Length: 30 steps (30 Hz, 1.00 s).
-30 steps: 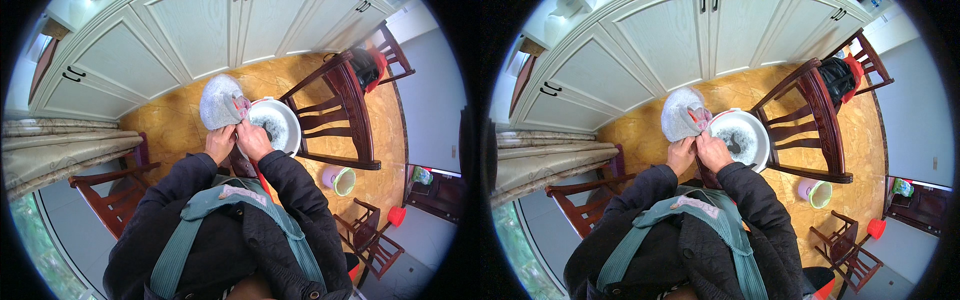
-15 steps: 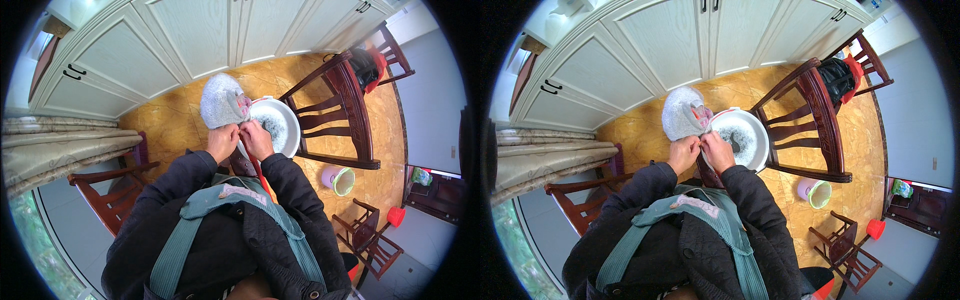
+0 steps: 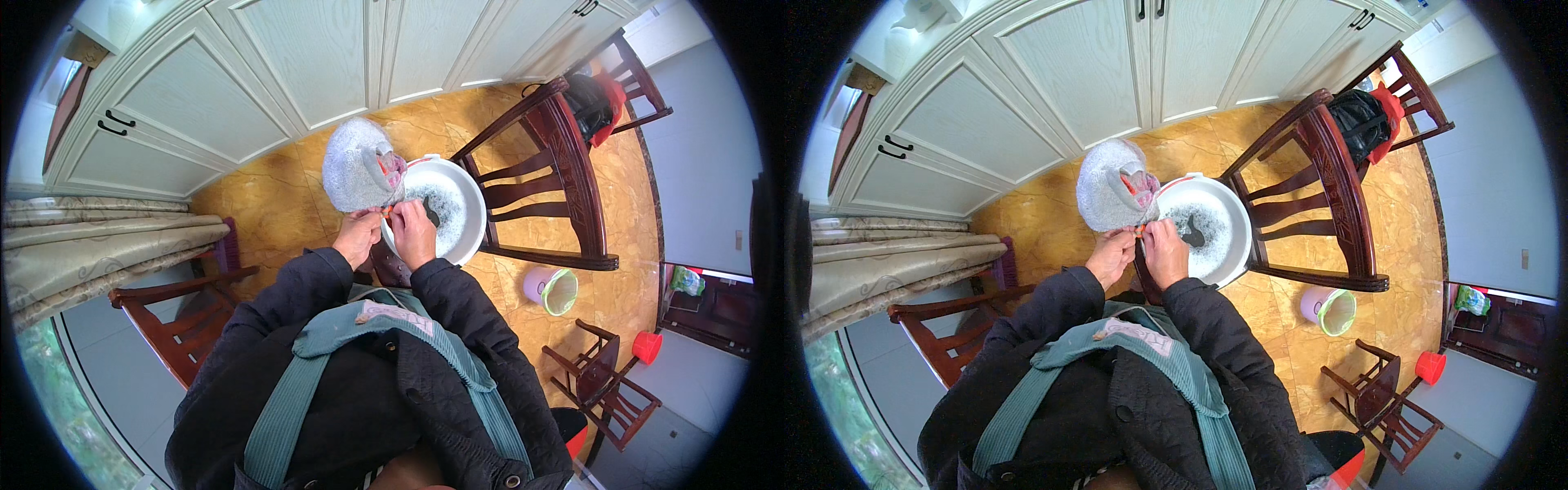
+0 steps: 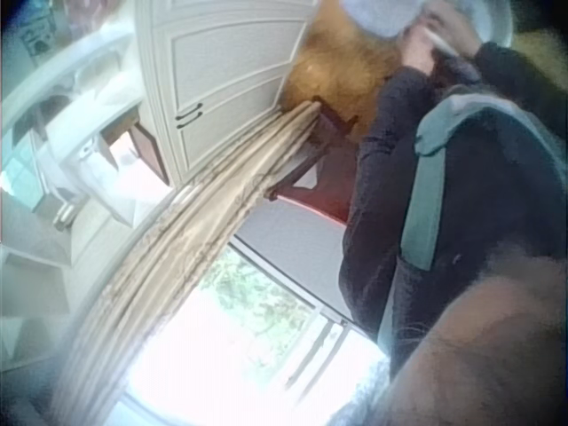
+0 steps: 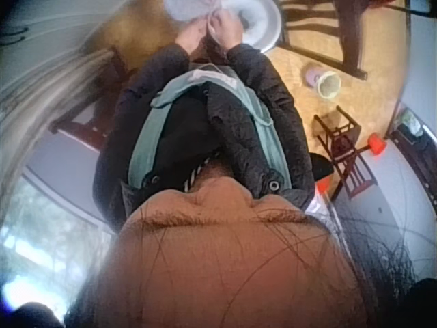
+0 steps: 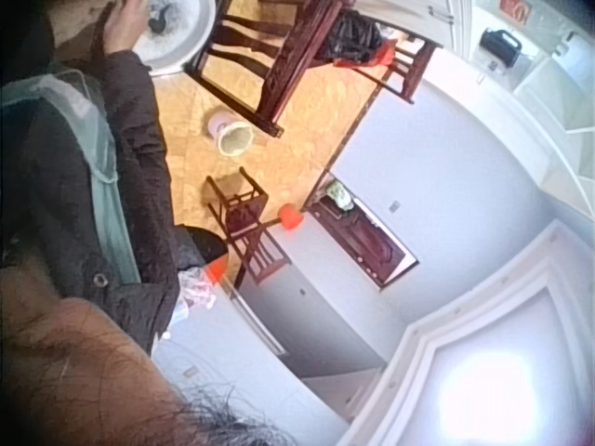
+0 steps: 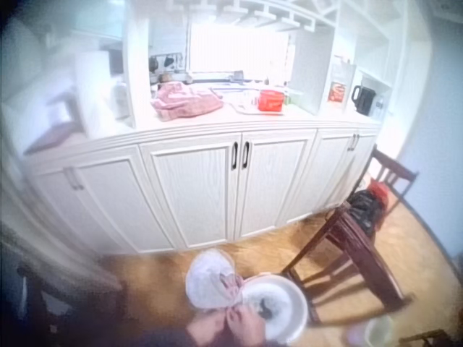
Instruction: The person washes a pink and grey cloth in a white bucket, then wraps it around the head of a red feather duster. They secure the cloth using a rubber band and adjust the fit.
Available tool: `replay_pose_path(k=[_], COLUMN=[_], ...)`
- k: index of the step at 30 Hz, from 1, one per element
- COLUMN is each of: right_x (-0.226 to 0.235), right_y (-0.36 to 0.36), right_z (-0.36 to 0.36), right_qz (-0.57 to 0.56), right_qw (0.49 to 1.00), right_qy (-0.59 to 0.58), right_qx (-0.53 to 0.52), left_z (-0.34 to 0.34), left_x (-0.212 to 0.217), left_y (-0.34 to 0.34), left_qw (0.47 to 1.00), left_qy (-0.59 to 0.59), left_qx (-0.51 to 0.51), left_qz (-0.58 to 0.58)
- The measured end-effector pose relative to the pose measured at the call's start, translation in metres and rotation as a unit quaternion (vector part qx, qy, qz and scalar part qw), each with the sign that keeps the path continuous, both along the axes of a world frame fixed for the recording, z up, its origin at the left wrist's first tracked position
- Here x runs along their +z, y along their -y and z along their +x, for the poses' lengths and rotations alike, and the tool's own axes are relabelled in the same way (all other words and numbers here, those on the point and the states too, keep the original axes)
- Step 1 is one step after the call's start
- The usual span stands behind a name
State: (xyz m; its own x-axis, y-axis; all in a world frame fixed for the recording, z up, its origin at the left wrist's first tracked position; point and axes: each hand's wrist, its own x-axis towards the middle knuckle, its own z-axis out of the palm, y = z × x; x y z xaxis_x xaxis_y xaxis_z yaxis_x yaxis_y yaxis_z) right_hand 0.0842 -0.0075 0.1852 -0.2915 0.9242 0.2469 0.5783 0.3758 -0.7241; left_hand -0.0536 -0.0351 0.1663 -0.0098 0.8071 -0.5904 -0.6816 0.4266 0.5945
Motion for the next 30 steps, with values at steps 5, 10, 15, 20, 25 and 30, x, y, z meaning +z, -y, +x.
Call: replay_pose_path(k=[5, 10, 15, 20, 25, 30], right_x=[0.002, -0.014, -0.027, -0.004, -0.004, -0.011], right_y=[0.006, 0.009, 0.010, 0.009, -0.002, -0.004], right_z=[-0.001, -0.002, 0.007, 0.002, 0.008, 0.006], right_qz=[0.006, 0.018, -0.014, -0.026, -0.021, -0.050], right_qw=[1.000, 1.000, 0.998, 0.997, 0.999, 0.999], right_qy=[-0.019, -0.004, -0.045, -0.070, 0.019, 0.009], right_qx=[0.000, -0.002, 0.030, -0.010, 0.026, 0.012], left_z=[0.003, 0.000, -0.011, -0.003, -0.005, 0.010], left_x=[-0.005, 0.001, -0.017, -0.010, -0.012, -0.034], left_y=[-0.001, -0.002, -0.003, -0.006, -0.004, -0.004], left_qw=[1.000, 0.999, 0.982, 0.993, 0.993, 0.814], left_qy=[-0.010, 0.033, 0.175, 0.097, -0.065, -0.556], left_qx=[0.013, -0.017, -0.071, -0.057, -0.093, -0.089], left_qz=[0.010, 0.003, -0.014, -0.038, 0.013, 0.142])
